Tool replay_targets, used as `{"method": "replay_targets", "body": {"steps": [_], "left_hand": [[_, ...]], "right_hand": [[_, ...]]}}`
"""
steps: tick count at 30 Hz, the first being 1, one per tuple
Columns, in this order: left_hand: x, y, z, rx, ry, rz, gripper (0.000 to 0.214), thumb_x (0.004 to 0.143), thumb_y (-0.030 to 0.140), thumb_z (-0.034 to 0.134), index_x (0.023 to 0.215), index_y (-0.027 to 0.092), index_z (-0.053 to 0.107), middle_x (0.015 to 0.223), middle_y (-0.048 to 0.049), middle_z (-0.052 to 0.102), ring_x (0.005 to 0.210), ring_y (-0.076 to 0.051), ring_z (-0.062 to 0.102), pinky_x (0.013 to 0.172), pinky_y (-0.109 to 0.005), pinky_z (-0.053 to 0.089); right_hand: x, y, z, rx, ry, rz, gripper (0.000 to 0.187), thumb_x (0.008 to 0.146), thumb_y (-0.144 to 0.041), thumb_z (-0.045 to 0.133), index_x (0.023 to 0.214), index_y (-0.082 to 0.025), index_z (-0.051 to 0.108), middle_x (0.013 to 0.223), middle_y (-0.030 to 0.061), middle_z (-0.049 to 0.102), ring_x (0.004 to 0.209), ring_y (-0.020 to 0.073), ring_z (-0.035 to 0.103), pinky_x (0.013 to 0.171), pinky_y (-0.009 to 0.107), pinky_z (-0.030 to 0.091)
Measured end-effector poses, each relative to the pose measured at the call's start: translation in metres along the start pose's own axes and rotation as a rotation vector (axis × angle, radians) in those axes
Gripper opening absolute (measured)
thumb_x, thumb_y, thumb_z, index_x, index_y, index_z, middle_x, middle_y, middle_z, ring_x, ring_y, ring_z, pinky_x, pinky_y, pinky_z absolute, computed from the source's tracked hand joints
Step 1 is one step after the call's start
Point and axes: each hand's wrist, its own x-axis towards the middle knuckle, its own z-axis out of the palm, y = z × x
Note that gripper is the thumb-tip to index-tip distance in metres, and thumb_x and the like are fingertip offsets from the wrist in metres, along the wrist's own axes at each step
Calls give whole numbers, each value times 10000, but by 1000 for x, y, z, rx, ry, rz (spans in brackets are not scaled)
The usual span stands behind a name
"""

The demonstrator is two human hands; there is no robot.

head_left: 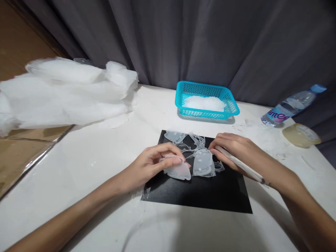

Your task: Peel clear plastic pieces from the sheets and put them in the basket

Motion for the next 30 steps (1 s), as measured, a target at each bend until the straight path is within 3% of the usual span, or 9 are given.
{"method": "replay_targets", "body": {"steps": [7, 11, 17, 24, 26, 30], "left_hand": [[1, -3, 1, -112, -48, 35, 127, 1037, 301, 626, 1025, 197, 697, 1086, -90, 817, 1068, -231, 764, 962, -357, 558], [1, -3, 3, -175, -57, -8, 148, 1055, 334, 591, 1057, 192, 635, 1105, -109, 811, 1022, -240, 776, 889, -367, 584], [1, -8, 6, -168, -50, -66, 214, 1046, 404, 592, 1101, 198, 603, 1121, -114, 783, 1000, -237, 755, 853, -360, 562], [0, -7, 16, -184, 18, -114, 266, 1029, 460, 607, 1167, 234, 632, 993, -32, 734, 799, -149, 683, 715, -255, 509], [0, -7, 20, -332, 4, -168, 322, 1034, 497, 580, 1243, 254, 613, 1081, -52, 731, 897, -179, 713, 809, -296, 545], [2, -9, 23, -666, -89, -243, 527, 1022, 638, 487, 1348, 232, 566, 1247, -146, 718, 1169, -299, 708, 1047, -481, 511]], "right_hand": [[-9, 5, -7, 21, 0, -69, 177, 1013, -182, 545, 934, -236, 694, 882, 64, 713, 795, 239, 659, 715, 354, 490], [-17, 13, -5, -55, -42, -87, 132, 1011, -237, 589, 952, -229, 708, 912, 79, 716, 835, 262, 675, 737, 384, 510], [-9, -5, -9, -65, -71, -92, 135, 1035, -272, 588, 1005, -214, 707, 961, 79, 707, 902, 258, 678, 756, 385, 518], [5, -24, 22, 157, 171, -149, 191, 1005, -396, 659, 1006, -208, 693, 950, 49, 724, 899, 216, 684, 777, 334, 509], [8, -24, 31, 252, 168, -108, 136, 1007, -343, 663, 985, -213, 693, 954, 30, 719, 892, 192, 680, 773, 309, 500], [11, -23, 34, 404, 114, 38, 97, 1013, -249, 640, 941, -239, 704, 958, -3, 706, 900, 158, 675, 795, 282, 480]]}}
